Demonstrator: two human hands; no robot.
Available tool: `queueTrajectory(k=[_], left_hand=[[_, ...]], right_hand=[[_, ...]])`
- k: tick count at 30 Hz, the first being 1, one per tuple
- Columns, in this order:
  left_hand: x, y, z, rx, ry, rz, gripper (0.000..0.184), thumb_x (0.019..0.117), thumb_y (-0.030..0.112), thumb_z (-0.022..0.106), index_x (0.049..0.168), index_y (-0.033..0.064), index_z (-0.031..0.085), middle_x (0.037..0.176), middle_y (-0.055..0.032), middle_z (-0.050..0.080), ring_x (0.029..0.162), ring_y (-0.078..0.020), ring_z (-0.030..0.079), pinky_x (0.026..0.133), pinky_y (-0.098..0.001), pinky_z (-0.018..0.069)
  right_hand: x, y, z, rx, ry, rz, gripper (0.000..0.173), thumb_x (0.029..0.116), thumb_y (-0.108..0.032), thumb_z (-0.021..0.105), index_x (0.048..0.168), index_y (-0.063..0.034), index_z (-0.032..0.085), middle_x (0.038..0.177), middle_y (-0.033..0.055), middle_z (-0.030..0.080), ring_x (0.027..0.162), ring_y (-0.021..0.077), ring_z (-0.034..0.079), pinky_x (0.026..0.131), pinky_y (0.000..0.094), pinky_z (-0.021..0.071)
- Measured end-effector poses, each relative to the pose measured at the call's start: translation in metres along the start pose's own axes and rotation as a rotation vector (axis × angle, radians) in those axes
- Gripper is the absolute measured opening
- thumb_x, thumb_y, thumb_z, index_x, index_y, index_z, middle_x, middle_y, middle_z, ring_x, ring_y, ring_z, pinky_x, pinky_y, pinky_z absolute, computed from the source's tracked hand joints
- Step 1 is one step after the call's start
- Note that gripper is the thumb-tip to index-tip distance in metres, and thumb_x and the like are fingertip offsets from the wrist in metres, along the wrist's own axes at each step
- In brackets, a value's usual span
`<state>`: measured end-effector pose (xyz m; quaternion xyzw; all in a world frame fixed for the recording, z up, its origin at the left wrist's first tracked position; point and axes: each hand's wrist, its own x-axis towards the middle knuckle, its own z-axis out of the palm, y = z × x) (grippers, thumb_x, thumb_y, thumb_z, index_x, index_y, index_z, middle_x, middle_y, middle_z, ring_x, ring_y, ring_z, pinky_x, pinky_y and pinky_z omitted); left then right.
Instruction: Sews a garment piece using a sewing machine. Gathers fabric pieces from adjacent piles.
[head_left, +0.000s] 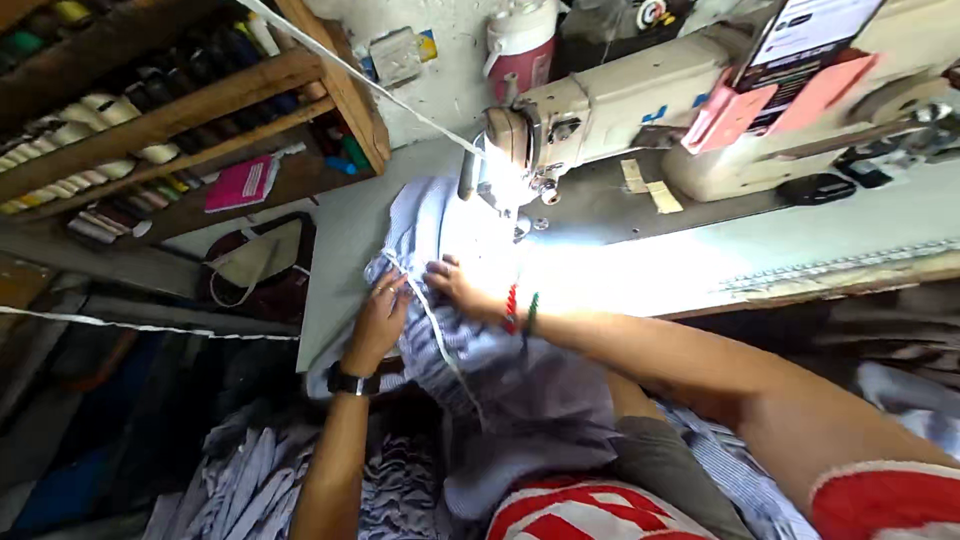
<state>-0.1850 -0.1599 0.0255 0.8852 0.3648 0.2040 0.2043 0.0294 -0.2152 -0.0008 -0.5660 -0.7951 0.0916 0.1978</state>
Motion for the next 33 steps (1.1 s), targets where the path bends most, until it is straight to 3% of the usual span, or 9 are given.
queueTrajectory(k=[3, 5, 9, 13, 17, 21, 25, 28, 33], left_hand=[[0.004, 0.013, 0.034, -0.041, 0.015, 0.215, 0.026, 0.1020, 0.018, 0.057, 0.103, 0.0012, 0.076, 0.109, -0.0130, 0.075, 0.109, -0.0229, 0.070, 0.101, -0.0420, 0.0534], [0.005, 0.040, 0.053, -0.103, -0.042, 0.402, 0.021, 0.0995, 0.018, 0.062, 0.096, 0.0027, 0.076, 0.098, -0.0101, 0.075, 0.101, -0.0200, 0.071, 0.097, -0.0381, 0.0552], [0.008, 0.056, 0.088, -0.029, 0.013, 0.472, 0.020, 0.0998, 0.022, 0.063, 0.099, 0.0081, 0.077, 0.102, -0.0078, 0.074, 0.101, -0.0195, 0.069, 0.094, -0.0352, 0.0562], [0.012, 0.055, 0.091, 0.054, 0.117, 0.425, 0.023, 0.1000, 0.029, 0.063, 0.099, 0.0136, 0.080, 0.105, -0.0036, 0.075, 0.108, -0.0215, 0.067, 0.098, -0.0432, 0.0508], [0.009, 0.058, 0.090, 0.158, 0.141, 0.312, 0.028, 0.0979, 0.042, 0.062, 0.107, 0.0216, 0.080, 0.107, -0.0020, 0.074, 0.111, -0.0235, 0.065, 0.103, -0.0502, 0.0435], [0.004, 0.065, 0.093, 0.189, 0.099, 0.320, 0.025, 0.0983, 0.041, 0.062, 0.108, 0.0259, 0.080, 0.108, -0.0025, 0.073, 0.111, -0.0245, 0.064, 0.104, -0.0513, 0.0427], [0.005, 0.067, 0.095, 0.185, 0.098, 0.330, 0.025, 0.0975, 0.043, 0.062, 0.106, 0.0272, 0.081, 0.105, -0.0024, 0.073, 0.107, -0.0246, 0.065, 0.104, -0.0538, 0.0406], [0.003, 0.064, 0.094, 0.154, 0.099, 0.321, 0.024, 0.0965, 0.042, 0.064, 0.103, 0.0265, 0.080, 0.106, -0.0029, 0.073, 0.109, -0.0254, 0.065, 0.105, -0.0572, 0.0371], [0.002, 0.063, 0.092, 0.136, 0.091, 0.291, 0.022, 0.0954, 0.045, 0.065, 0.101, 0.0302, 0.081, 0.108, -0.0008, 0.072, 0.114, -0.0242, 0.062, 0.105, -0.0588, 0.0330]], right_hand=[[-0.086, -0.046, -0.023, -0.108, 0.043, 0.037, 0.014, 0.0931, -0.007, 0.060, 0.102, -0.0009, 0.068, 0.090, 0.0202, 0.068, 0.079, 0.0393, 0.070, 0.060, 0.0538, 0.0559], [-0.115, -0.043, -0.040, -0.054, 0.155, 0.113, 0.017, 0.0910, -0.014, 0.061, 0.104, -0.0061, 0.069, 0.074, 0.0142, 0.065, 0.061, 0.0343, 0.067, 0.050, 0.0514, 0.0513], [-0.147, 0.042, -0.033, -0.215, 0.360, 0.294, 0.021, 0.0904, -0.010, 0.061, 0.107, -0.0089, 0.075, 0.087, 0.0171, 0.071, 0.075, 0.0383, 0.070, 0.056, 0.0551, 0.0541], [-0.163, 0.077, -0.074, -0.291, 0.261, 0.681, 0.033, 0.0950, -0.006, 0.065, 0.128, -0.0004, 0.066, 0.136, 0.0283, 0.057, 0.110, 0.0516, 0.063, 0.075, 0.0640, 0.0558], [-0.166, 0.075, -0.060, -0.307, 0.325, 0.476, 0.018, 0.0900, -0.011, 0.063, 0.102, -0.0051, 0.074, 0.105, 0.0240, 0.071, 0.094, 0.0428, 0.071, 0.068, 0.0585, 0.0567], [-0.172, 0.088, -0.077, -0.320, 0.186, 0.609, 0.028, 0.0930, -0.003, 0.065, 0.118, -0.0122, 0.075, 0.132, 0.0183, 0.066, 0.113, 0.0470, 0.064, 0.072, 0.0609, 0.0562], [-0.147, 0.063, -0.065, -0.168, 0.319, 0.154, 0.026, 0.0812, 0.000, 0.066, 0.101, -0.0118, 0.078, 0.090, 0.0144, 0.073, 0.079, 0.0368, 0.071, 0.061, 0.0544, 0.0561], [-0.109, 0.049, -0.045, -0.097, 0.293, -0.114, 0.043, 0.0883, -0.001, 0.062, 0.123, -0.0235, 0.076, 0.105, 0.0106, 0.077, 0.077, 0.0299, 0.074, 0.059, 0.0486, 0.0578], [-0.061, 0.055, -0.048, 0.069, 0.125, -0.027, 0.017, 0.0938, -0.011, 0.061, 0.104, -0.0137, 0.075, 0.094, 0.0059, 0.071, 0.088, 0.0226, 0.069, 0.075, 0.0452, 0.0557]])
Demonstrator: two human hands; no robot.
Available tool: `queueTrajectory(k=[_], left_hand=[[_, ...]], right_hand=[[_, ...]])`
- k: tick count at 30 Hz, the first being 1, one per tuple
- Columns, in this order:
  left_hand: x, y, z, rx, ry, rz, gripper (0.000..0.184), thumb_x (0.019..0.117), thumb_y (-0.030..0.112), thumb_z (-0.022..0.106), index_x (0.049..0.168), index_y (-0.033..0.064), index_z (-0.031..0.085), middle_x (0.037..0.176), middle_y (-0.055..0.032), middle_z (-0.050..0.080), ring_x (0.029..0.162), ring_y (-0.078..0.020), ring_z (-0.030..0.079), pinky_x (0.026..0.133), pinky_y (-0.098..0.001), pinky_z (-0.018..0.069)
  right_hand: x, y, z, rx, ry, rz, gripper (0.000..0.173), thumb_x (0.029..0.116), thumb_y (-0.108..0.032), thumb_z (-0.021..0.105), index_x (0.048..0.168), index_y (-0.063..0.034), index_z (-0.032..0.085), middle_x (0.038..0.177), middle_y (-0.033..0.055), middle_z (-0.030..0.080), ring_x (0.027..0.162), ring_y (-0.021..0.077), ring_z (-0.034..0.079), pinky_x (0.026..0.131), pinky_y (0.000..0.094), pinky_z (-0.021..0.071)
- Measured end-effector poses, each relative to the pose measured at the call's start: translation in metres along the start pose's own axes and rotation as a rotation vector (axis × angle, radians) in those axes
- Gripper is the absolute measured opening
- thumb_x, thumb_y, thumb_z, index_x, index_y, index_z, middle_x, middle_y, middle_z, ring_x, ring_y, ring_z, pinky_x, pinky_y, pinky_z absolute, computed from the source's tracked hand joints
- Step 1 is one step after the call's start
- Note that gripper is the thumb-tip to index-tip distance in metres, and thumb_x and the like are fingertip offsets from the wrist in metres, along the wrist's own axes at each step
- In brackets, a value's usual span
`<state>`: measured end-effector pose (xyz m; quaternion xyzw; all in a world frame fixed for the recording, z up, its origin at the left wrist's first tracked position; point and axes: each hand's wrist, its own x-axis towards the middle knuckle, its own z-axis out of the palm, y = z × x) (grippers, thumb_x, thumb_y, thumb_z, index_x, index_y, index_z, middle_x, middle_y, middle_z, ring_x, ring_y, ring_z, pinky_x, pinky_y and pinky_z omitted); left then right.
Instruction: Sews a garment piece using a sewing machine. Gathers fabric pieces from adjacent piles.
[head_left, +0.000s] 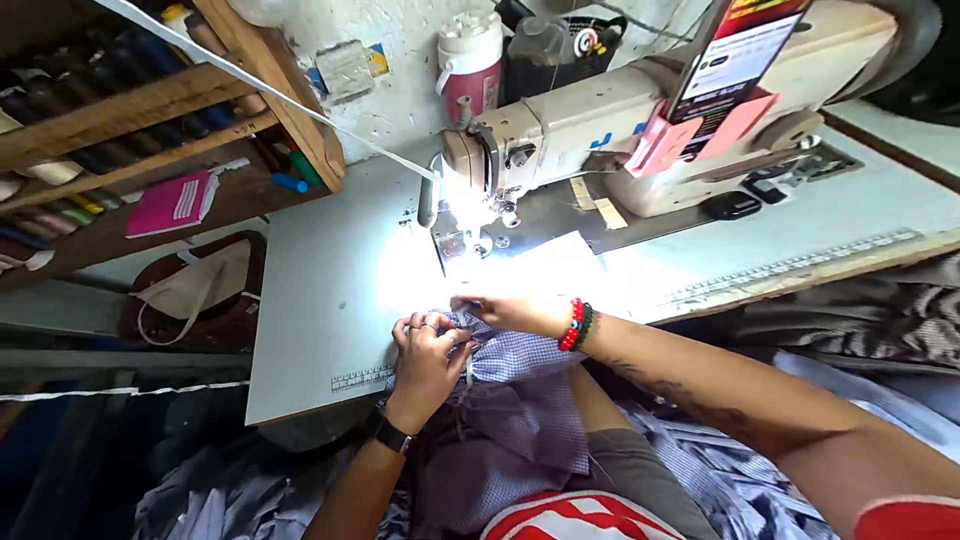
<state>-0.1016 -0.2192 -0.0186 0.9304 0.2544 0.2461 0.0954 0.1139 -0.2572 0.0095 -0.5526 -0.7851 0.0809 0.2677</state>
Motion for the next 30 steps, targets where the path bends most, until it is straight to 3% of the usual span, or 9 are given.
queueTrajectory(k=[3, 6, 9, 12, 15, 16, 20, 25, 30], left_hand=[[0.002, -0.002, -0.004, 0.039, -0.015, 0.002, 0.023, 0.0952, 0.047, 0.064, 0.100, 0.0308, 0.080, 0.114, 0.0021, 0.072, 0.121, -0.0255, 0.059, 0.105, -0.0604, 0.0315], [0.010, -0.009, -0.013, 0.082, -0.111, 0.003, 0.032, 0.0966, 0.053, 0.059, 0.112, 0.0304, 0.077, 0.134, 0.0079, 0.068, 0.136, -0.0253, 0.052, 0.109, -0.0630, 0.0286], [0.017, -0.013, -0.020, 0.125, -0.245, -0.002, 0.048, 0.0981, 0.058, 0.052, 0.136, 0.0324, 0.066, 0.142, 0.0098, 0.063, 0.145, -0.0260, 0.044, 0.111, -0.0693, 0.0247], [0.017, -0.016, -0.017, 0.178, -0.207, 0.004, 0.047, 0.0979, 0.062, 0.050, 0.135, 0.0370, 0.067, 0.141, 0.0041, 0.064, 0.142, -0.0301, 0.047, 0.110, -0.0686, 0.0268], [0.012, -0.018, -0.012, 0.168, -0.151, -0.025, 0.046, 0.0968, 0.064, 0.050, 0.130, 0.0394, 0.070, 0.137, -0.0014, 0.065, 0.134, -0.0303, 0.051, 0.109, -0.0654, 0.0272], [0.011, -0.018, -0.011, 0.162, -0.153, -0.037, 0.045, 0.0967, 0.064, 0.050, 0.128, 0.0385, 0.071, 0.136, -0.0026, 0.065, 0.134, -0.0307, 0.051, 0.109, -0.0663, 0.0268], [0.010, -0.017, -0.012, 0.147, -0.143, -0.022, 0.043, 0.0969, 0.061, 0.053, 0.129, 0.0384, 0.071, 0.138, -0.0024, 0.062, 0.134, -0.0310, 0.049, 0.110, -0.0655, 0.0252], [0.020, -0.022, -0.016, 0.191, -0.248, 0.006, 0.048, 0.1028, 0.056, 0.043, 0.138, 0.0318, 0.065, 0.149, 0.0125, 0.057, 0.148, -0.0268, 0.038, 0.114, -0.0691, 0.0198], [0.035, -0.023, -0.016, 0.296, -0.267, 0.047, 0.051, 0.1033, 0.056, 0.040, 0.133, 0.0251, 0.067, 0.144, 0.0072, 0.061, 0.142, -0.0283, 0.046, 0.112, -0.0688, 0.0235]], right_hand=[[0.029, -0.002, -0.001, 0.113, -0.109, 0.377, 0.021, 0.0982, -0.018, 0.061, 0.114, -0.0105, 0.073, 0.107, 0.0113, 0.072, 0.103, 0.0281, 0.068, 0.088, 0.0523, 0.0534], [0.043, 0.009, 0.013, 0.086, 0.012, 0.449, 0.025, 0.0975, -0.020, 0.063, 0.118, -0.0099, 0.073, 0.112, 0.0138, 0.073, 0.108, 0.0323, 0.069, 0.090, 0.0560, 0.0537], [0.047, 0.012, 0.015, 0.064, 0.022, 0.449, 0.021, 0.0981, -0.019, 0.062, 0.113, -0.0096, 0.074, 0.105, 0.0137, 0.073, 0.101, 0.0322, 0.070, 0.085, 0.0560, 0.0543], [0.044, 0.020, 0.008, 0.157, -0.009, 0.397, 0.024, 0.1040, -0.026, 0.057, 0.098, -0.0075, 0.070, 0.090, 0.0105, 0.068, 0.087, 0.0257, 0.067, 0.077, 0.0488, 0.0535], [0.029, 0.030, -0.003, 0.326, -0.136, 0.276, 0.027, 0.1018, -0.037, 0.062, 0.109, -0.0142, 0.075, 0.102, 0.0024, 0.069, 0.096, 0.0133, 0.065, 0.089, 0.0372, 0.0531], [0.025, 0.029, -0.004, 0.351, -0.183, 0.262, 0.027, 0.0983, -0.039, 0.067, 0.109, -0.0164, 0.075, 0.101, 0.0007, 0.070, 0.094, 0.0117, 0.065, 0.087, 0.0373, 0.0530], [0.030, 0.017, -0.003, 0.181, -0.174, 0.305, 0.017, 0.0964, -0.022, 0.066, 0.107, -0.0114, 0.074, 0.102, 0.0082, 0.070, 0.098, 0.0236, 0.067, 0.086, 0.0477, 0.0532], [0.040, 0.024, 0.027, -0.050, 0.090, 0.318, 0.017, 0.0934, -0.022, 0.065, 0.104, -0.0129, 0.074, 0.101, 0.0082, 0.071, 0.097, 0.0277, 0.069, 0.081, 0.0514, 0.0557], [0.018, 0.002, 0.011, -0.141, 0.146, 0.280, 0.020, 0.0922, -0.011, 0.064, 0.109, -0.0091, 0.074, 0.105, 0.0113, 0.070, 0.096, 0.0301, 0.069, 0.076, 0.0516, 0.0570]])
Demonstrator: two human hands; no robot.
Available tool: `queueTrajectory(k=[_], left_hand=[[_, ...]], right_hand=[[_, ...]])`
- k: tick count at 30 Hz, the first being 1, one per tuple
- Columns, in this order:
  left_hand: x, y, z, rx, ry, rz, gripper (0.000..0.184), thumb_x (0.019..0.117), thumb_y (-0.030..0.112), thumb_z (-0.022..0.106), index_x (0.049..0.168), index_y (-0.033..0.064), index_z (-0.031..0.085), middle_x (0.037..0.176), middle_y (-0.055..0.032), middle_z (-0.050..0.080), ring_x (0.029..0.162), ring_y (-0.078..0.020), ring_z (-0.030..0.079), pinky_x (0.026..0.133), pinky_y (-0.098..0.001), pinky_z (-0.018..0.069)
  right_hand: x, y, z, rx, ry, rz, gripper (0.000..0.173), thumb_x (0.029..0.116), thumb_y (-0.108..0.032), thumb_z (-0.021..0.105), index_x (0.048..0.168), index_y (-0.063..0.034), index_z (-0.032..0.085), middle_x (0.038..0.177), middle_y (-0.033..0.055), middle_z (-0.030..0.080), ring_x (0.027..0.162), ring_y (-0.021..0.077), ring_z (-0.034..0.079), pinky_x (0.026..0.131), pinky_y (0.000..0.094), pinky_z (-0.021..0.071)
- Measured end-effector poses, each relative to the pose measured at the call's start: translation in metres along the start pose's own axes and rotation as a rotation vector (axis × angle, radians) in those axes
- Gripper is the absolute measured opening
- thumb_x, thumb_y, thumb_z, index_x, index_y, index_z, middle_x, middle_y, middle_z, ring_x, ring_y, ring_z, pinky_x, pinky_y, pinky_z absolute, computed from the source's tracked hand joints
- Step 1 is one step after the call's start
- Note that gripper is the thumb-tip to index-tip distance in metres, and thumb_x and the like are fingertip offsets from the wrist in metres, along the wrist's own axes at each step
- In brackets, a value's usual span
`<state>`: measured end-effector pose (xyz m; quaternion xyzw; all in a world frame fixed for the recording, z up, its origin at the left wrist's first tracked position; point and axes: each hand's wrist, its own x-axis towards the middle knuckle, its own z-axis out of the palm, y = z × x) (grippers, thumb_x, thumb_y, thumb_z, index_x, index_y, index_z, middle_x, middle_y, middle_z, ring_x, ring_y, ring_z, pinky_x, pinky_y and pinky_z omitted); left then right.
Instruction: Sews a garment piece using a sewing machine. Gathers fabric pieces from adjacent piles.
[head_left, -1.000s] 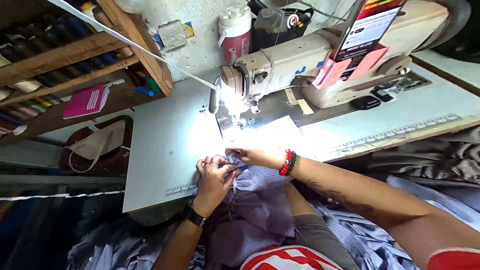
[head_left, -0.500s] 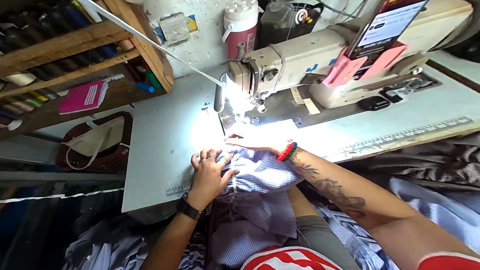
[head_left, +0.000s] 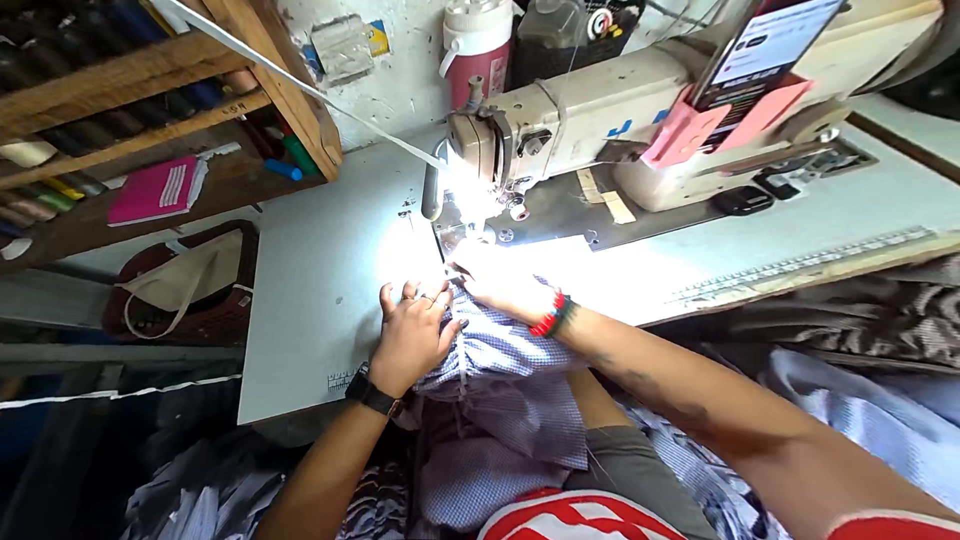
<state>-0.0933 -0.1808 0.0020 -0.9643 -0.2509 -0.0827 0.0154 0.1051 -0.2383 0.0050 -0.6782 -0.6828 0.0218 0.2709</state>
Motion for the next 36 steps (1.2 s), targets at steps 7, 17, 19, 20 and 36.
queueTrajectory(k=[7, 17, 19, 20, 36], left_hand=[[0.037, -0.022, 0.000, 0.025, -0.026, -0.019, 0.054, 0.1002, 0.060, 0.041, 0.131, 0.0249, 0.069, 0.142, 0.0060, 0.063, 0.143, -0.0290, 0.044, 0.116, -0.0672, 0.0198], [0.067, -0.031, -0.006, -0.119, -0.183, -0.042, 0.048, 0.0984, 0.048, 0.048, 0.141, 0.0300, 0.062, 0.158, -0.0012, 0.047, 0.152, -0.0332, 0.031, 0.115, -0.0798, 0.0022], [0.065, -0.031, -0.018, -0.172, -0.375, -0.044, 0.054, 0.1013, 0.054, 0.043, 0.152, 0.0359, 0.050, 0.170, 0.0002, 0.025, 0.159, -0.0330, 0.008, 0.114, -0.0785, -0.0079], [0.064, -0.033, -0.019, -0.198, -0.395, -0.058, 0.054, 0.1024, 0.052, 0.044, 0.154, 0.0354, 0.048, 0.171, 0.0007, 0.023, 0.159, -0.0330, 0.004, 0.113, -0.0796, -0.0083], [0.039, -0.022, -0.005, -0.223, -0.302, 0.041, 0.051, 0.1063, 0.042, 0.039, 0.151, 0.0214, 0.052, 0.163, -0.0049, 0.040, 0.157, -0.0319, 0.019, 0.119, -0.0749, -0.0005]], right_hand=[[-0.049, 0.073, -0.040, -0.207, -0.085, 0.205, 0.040, 0.1049, -0.019, 0.055, 0.144, -0.0140, 0.061, 0.151, 0.0069, 0.057, 0.136, 0.0329, 0.057, 0.100, 0.0585, 0.0519], [-0.009, 0.081, -0.053, -0.167, -0.080, 0.243, 0.038, 0.0998, -0.015, 0.063, 0.138, -0.0124, 0.064, 0.144, 0.0204, 0.059, 0.121, 0.0428, 0.064, 0.087, 0.0634, 0.0547], [-0.030, 0.072, -0.051, -0.214, -0.033, 0.222, 0.041, 0.0943, -0.016, 0.069, 0.135, -0.0108, 0.065, 0.135, 0.0205, 0.063, 0.103, 0.0400, 0.070, 0.072, 0.0576, 0.0577], [-0.038, 0.075, -0.049, -0.216, -0.063, 0.227, 0.042, 0.0954, -0.014, 0.067, 0.137, -0.0105, 0.064, 0.137, 0.0207, 0.062, 0.105, 0.0410, 0.069, 0.073, 0.0586, 0.0567], [-0.071, 0.068, -0.042, -0.174, -0.076, 0.079, 0.024, 0.0975, -0.018, 0.064, 0.118, -0.0084, 0.073, 0.124, 0.0184, 0.069, 0.111, 0.0376, 0.068, 0.083, 0.0579, 0.0565]])
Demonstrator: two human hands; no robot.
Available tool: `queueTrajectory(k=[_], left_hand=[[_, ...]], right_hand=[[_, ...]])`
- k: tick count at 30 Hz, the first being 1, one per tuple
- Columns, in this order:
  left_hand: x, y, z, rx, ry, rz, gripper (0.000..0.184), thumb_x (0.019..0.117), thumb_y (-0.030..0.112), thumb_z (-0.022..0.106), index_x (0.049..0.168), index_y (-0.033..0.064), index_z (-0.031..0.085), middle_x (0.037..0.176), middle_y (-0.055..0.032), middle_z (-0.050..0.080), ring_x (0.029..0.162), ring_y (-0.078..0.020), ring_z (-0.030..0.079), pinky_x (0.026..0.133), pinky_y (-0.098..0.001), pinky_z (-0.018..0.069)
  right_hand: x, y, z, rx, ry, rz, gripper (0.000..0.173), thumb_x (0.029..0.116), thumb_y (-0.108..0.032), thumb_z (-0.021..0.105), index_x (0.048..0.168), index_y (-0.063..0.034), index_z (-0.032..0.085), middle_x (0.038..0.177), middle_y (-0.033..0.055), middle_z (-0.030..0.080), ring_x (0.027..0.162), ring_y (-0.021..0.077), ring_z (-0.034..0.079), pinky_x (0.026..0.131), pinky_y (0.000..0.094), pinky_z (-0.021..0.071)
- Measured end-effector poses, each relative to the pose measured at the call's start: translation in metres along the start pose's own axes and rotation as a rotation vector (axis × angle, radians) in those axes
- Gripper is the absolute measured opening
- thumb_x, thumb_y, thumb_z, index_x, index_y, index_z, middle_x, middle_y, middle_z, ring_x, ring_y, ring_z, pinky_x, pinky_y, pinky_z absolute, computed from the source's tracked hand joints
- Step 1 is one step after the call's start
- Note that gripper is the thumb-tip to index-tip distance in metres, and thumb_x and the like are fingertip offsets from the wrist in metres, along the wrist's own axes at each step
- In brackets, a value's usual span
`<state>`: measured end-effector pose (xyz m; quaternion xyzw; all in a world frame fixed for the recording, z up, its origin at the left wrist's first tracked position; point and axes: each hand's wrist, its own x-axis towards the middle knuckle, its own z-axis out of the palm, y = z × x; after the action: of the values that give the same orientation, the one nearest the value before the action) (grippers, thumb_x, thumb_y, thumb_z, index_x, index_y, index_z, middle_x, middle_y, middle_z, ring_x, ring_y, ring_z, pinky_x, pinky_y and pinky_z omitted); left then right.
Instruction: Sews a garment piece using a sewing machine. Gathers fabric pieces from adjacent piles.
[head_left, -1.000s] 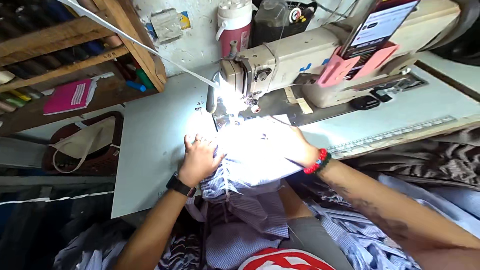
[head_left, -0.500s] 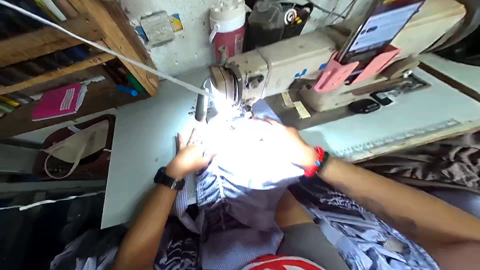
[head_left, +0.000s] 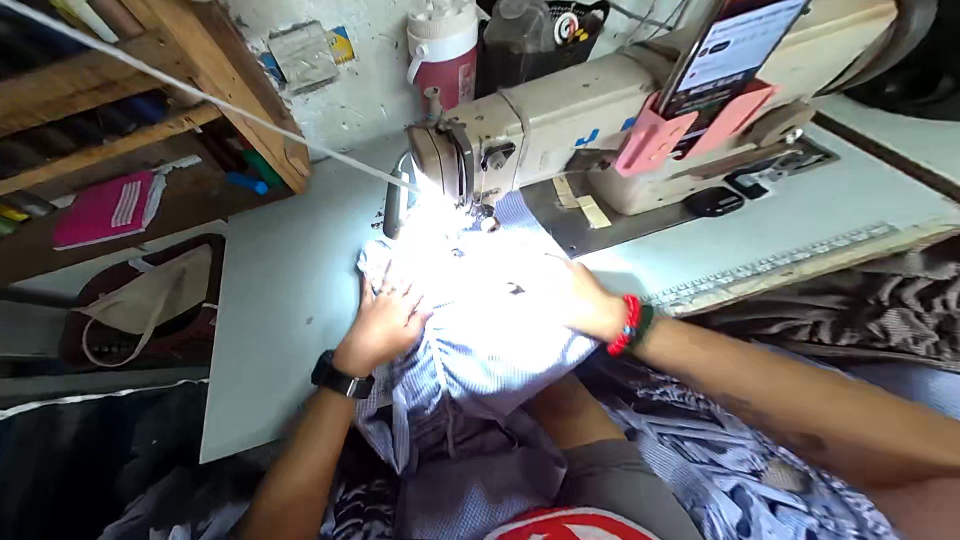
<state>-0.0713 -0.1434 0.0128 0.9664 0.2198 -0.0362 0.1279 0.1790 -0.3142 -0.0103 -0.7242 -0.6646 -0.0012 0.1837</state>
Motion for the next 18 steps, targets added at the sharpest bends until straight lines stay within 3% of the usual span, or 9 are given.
queueTrajectory(k=[2, 4, 7, 9, 11, 12, 15, 16, 18], left_hand=[[-0.005, 0.009, 0.002, 0.019, 0.007, 0.056, 0.049, 0.1056, 0.036, 0.043, 0.150, 0.0184, 0.053, 0.163, -0.0057, 0.040, 0.155, -0.0320, 0.026, 0.119, -0.0750, 0.0015], [-0.006, 0.010, -0.004, -0.009, -0.082, 0.054, 0.055, 0.1061, 0.042, 0.039, 0.156, 0.0186, 0.046, 0.166, -0.0038, 0.035, 0.157, -0.0282, 0.023, 0.121, -0.0708, 0.0007], [-0.001, -0.003, 0.003, 0.041, 0.011, 0.009, 0.055, 0.1074, 0.042, 0.033, 0.156, 0.0208, 0.046, 0.167, -0.0049, 0.034, 0.158, -0.0305, 0.015, 0.121, -0.0711, 0.0021], [-0.006, 0.008, 0.005, 0.063, 0.012, 0.058, 0.050, 0.1073, 0.036, 0.039, 0.153, 0.0169, 0.050, 0.163, -0.0080, 0.039, 0.156, -0.0331, 0.023, 0.120, -0.0731, 0.0039], [-0.007, 0.015, -0.007, 0.021, -0.128, 0.054, 0.055, 0.1074, 0.039, 0.036, 0.157, 0.0183, 0.043, 0.167, -0.0045, 0.032, 0.158, -0.0289, 0.018, 0.121, -0.0710, -0.0012], [-0.005, 0.011, -0.009, -0.003, -0.140, 0.029, 0.055, 0.1079, 0.041, 0.034, 0.157, 0.0182, 0.043, 0.167, -0.0051, 0.032, 0.158, -0.0293, 0.018, 0.121, -0.0704, -0.0012], [-0.004, 0.006, -0.002, 0.073, -0.067, 0.004, 0.054, 0.1085, 0.042, 0.033, 0.155, 0.0192, 0.047, 0.168, -0.0073, 0.031, 0.158, -0.0326, 0.015, 0.122, -0.0704, -0.0004], [-0.006, 0.013, 0.000, 0.093, -0.062, 0.028, 0.052, 0.1074, 0.037, 0.037, 0.153, 0.0167, 0.049, 0.166, -0.0095, 0.033, 0.157, -0.0345, 0.020, 0.121, -0.0722, 0.0005], [-0.009, 0.024, -0.007, 0.077, -0.152, 0.036, 0.056, 0.1080, 0.035, 0.035, 0.160, 0.0159, 0.037, 0.170, -0.0038, 0.024, 0.158, -0.0286, 0.016, 0.121, -0.0703, -0.0018]], right_hand=[[-0.002, -0.003, -0.001, -0.034, 0.024, -0.007, 0.026, 0.0983, -0.011, 0.061, 0.122, -0.0056, 0.072, 0.140, 0.0205, 0.061, 0.120, 0.0380, 0.064, 0.090, 0.0554, 0.0556], [-0.008, -0.009, -0.002, -0.047, 0.120, -0.099, 0.018, 0.0930, -0.016, 0.063, 0.103, -0.0064, 0.075, 0.114, 0.0209, 0.071, 0.101, 0.0379, 0.070, 0.075, 0.0535, 0.0584], [-0.003, 0.000, -0.003, -0.072, -0.019, -0.022, 0.028, 0.0979, -0.013, 0.063, 0.124, -0.0046, 0.070, 0.136, 0.0202, 0.063, 0.119, 0.0395, 0.064, 0.090, 0.0566, 0.0553], [-0.008, -0.002, -0.003, -0.018, -0.020, 0.015, 0.035, 0.0992, -0.010, 0.059, 0.133, -0.0017, 0.065, 0.147, 0.0227, 0.054, 0.128, 0.0389, 0.059, 0.102, 0.0547, 0.0507], [-0.015, -0.009, -0.003, -0.012, 0.111, -0.100, 0.023, 0.0923, -0.015, 0.062, 0.107, -0.0030, 0.074, 0.116, 0.0242, 0.070, 0.106, 0.0386, 0.069, 0.084, 0.0551, 0.0572], [-0.015, -0.008, -0.001, -0.034, 0.099, -0.110, 0.021, 0.0923, -0.016, 0.061, 0.105, -0.0059, 0.074, 0.113, 0.0228, 0.071, 0.104, 0.0398, 0.070, 0.078, 0.0566, 0.0580], [-0.009, 0.000, -0.006, -0.012, -0.022, 0.065, 0.034, 0.0970, -0.014, 0.065, 0.130, -0.0064, 0.068, 0.141, 0.0227, 0.059, 0.117, 0.0431, 0.065, 0.084, 0.0595, 0.0566], [-0.011, -0.003, -0.011, 0.010, -0.028, 0.093, 0.037, 0.0968, -0.011, 0.064, 0.132, -0.0026, 0.065, 0.139, 0.0239, 0.059, 0.115, 0.0432, 0.065, 0.083, 0.0591, 0.0565], [-0.020, -0.008, -0.011, 0.024, 0.093, -0.027, 0.026, 0.0905, -0.015, 0.063, 0.111, -0.0007, 0.072, 0.109, 0.0227, 0.071, 0.101, 0.0386, 0.070, 0.076, 0.0553, 0.0579]])
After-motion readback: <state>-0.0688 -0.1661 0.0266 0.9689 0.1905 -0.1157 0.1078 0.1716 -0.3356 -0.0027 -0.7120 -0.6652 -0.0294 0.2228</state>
